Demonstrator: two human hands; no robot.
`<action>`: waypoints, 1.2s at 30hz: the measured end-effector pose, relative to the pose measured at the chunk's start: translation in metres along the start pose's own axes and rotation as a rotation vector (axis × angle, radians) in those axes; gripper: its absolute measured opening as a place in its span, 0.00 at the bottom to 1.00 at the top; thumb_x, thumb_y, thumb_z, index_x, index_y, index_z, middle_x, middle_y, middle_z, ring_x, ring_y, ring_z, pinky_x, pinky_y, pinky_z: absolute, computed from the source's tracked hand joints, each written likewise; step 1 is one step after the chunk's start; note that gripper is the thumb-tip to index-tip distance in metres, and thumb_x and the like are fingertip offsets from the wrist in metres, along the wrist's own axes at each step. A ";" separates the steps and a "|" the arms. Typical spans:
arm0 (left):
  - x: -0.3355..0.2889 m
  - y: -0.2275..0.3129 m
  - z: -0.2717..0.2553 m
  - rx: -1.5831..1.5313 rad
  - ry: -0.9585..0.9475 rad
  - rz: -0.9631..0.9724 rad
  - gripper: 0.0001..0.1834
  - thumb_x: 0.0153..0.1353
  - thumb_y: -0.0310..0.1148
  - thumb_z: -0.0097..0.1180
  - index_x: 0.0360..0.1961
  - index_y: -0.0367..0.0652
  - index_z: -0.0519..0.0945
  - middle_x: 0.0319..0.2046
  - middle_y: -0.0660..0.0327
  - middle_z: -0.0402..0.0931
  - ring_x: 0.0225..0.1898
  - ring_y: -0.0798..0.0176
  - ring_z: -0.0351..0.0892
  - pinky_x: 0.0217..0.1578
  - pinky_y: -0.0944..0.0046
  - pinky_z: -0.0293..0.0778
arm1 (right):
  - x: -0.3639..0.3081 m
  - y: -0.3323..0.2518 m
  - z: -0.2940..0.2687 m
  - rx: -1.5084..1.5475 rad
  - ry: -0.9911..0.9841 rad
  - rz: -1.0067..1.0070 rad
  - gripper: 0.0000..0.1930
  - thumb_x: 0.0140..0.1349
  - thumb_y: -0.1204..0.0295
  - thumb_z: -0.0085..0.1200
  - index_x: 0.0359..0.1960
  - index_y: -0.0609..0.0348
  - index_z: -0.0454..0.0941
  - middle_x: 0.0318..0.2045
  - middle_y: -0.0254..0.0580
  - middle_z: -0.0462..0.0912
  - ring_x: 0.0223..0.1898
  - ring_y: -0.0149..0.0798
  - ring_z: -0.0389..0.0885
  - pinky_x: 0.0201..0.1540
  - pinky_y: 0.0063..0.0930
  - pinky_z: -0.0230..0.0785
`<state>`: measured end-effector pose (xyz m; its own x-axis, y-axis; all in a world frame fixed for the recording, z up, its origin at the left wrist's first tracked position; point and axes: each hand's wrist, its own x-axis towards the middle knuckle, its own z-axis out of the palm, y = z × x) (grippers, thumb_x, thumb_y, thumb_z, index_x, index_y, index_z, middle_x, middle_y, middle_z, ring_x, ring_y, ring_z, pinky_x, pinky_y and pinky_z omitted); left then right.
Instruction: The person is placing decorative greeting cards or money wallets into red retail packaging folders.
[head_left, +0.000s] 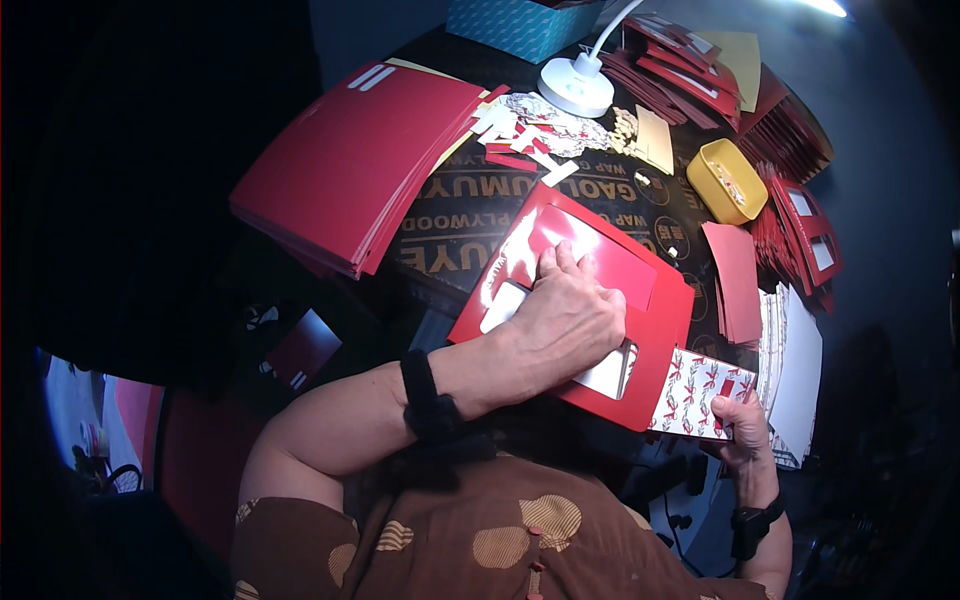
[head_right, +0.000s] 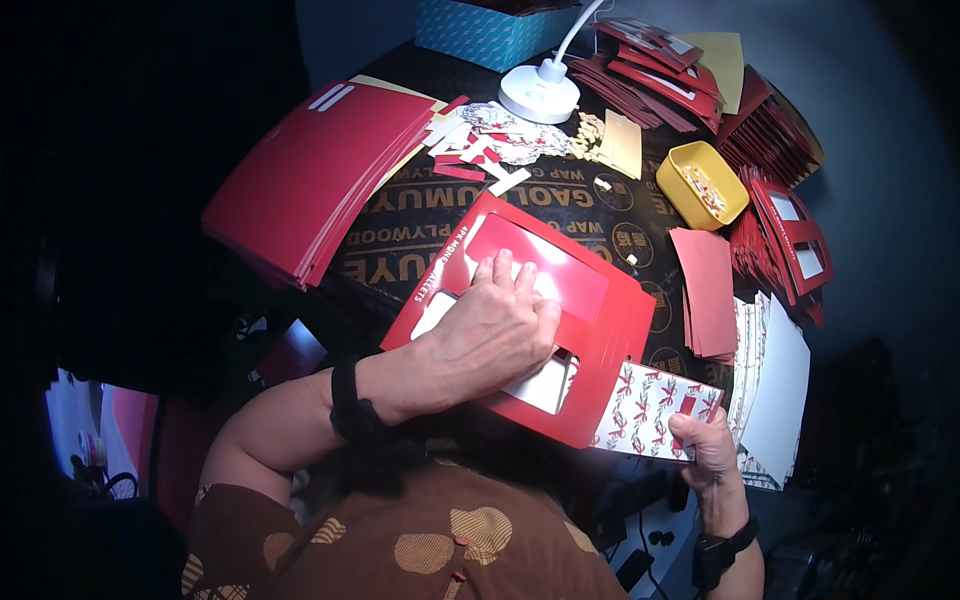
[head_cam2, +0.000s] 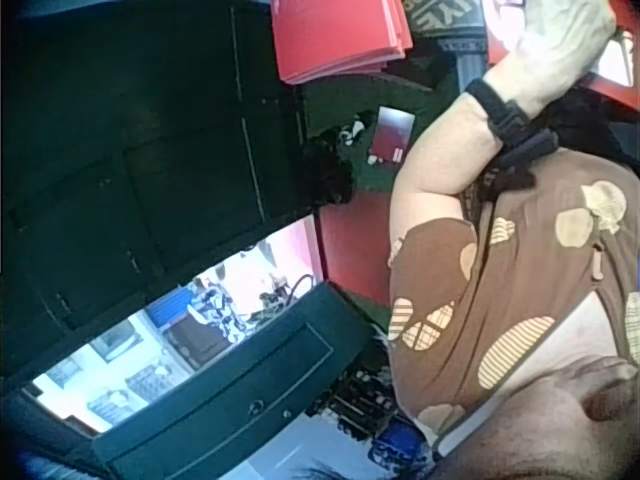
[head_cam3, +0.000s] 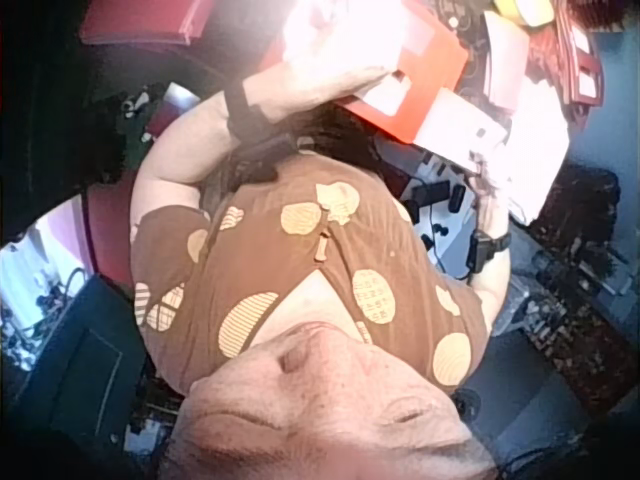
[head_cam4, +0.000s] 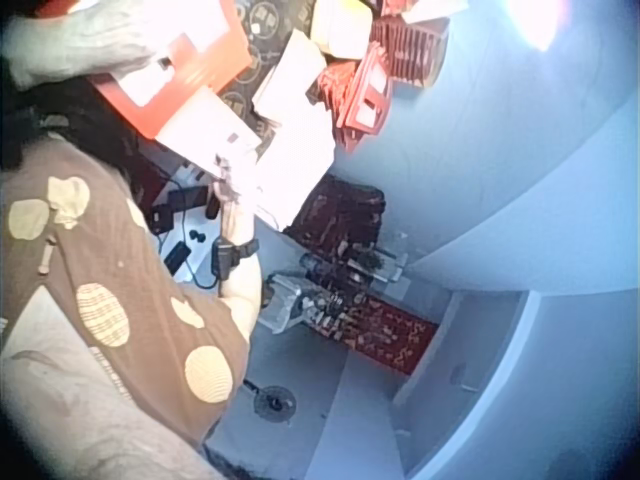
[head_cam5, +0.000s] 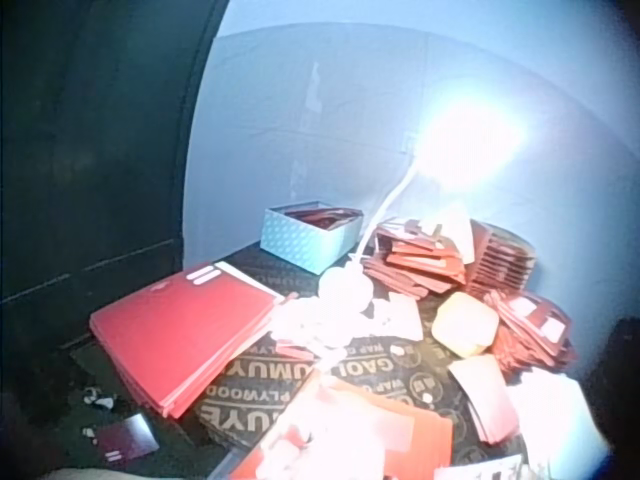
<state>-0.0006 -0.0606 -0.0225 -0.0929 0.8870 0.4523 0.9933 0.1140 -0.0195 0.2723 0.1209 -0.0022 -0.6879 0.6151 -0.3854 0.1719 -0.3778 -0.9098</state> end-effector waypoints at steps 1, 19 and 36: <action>0.000 0.000 -0.001 -0.001 0.000 0.000 0.13 0.54 0.29 0.56 0.32 0.25 0.78 0.42 0.25 0.80 0.47 0.23 0.81 0.46 0.35 0.78 | 0.000 0.000 0.000 0.000 0.001 0.001 0.21 0.55 0.79 0.64 0.52 0.68 0.77 0.42 0.50 0.87 0.40 0.42 0.89 0.46 0.39 0.85; -0.001 0.001 -0.003 0.029 -0.018 0.013 0.14 0.55 0.29 0.56 0.35 0.24 0.79 0.43 0.26 0.80 0.47 0.23 0.81 0.46 0.36 0.79 | 0.000 -0.008 0.001 -0.047 0.011 -0.008 0.21 0.55 0.80 0.64 0.52 0.68 0.77 0.42 0.50 0.87 0.40 0.41 0.89 0.44 0.38 0.85; -0.001 0.000 0.000 0.095 0.067 0.029 0.13 0.55 0.28 0.56 0.35 0.23 0.79 0.43 0.27 0.80 0.47 0.24 0.82 0.47 0.36 0.79 | -0.028 0.031 0.008 0.128 0.115 -0.068 0.22 0.58 0.80 0.62 0.56 0.71 0.75 0.47 0.52 0.85 0.45 0.44 0.88 0.51 0.42 0.83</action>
<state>-0.0006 -0.0617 -0.0236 -0.0560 0.8589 0.5091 0.9842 0.1333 -0.1166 0.2915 0.0862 -0.0180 -0.6086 0.7142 -0.3457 0.0320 -0.4132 -0.9101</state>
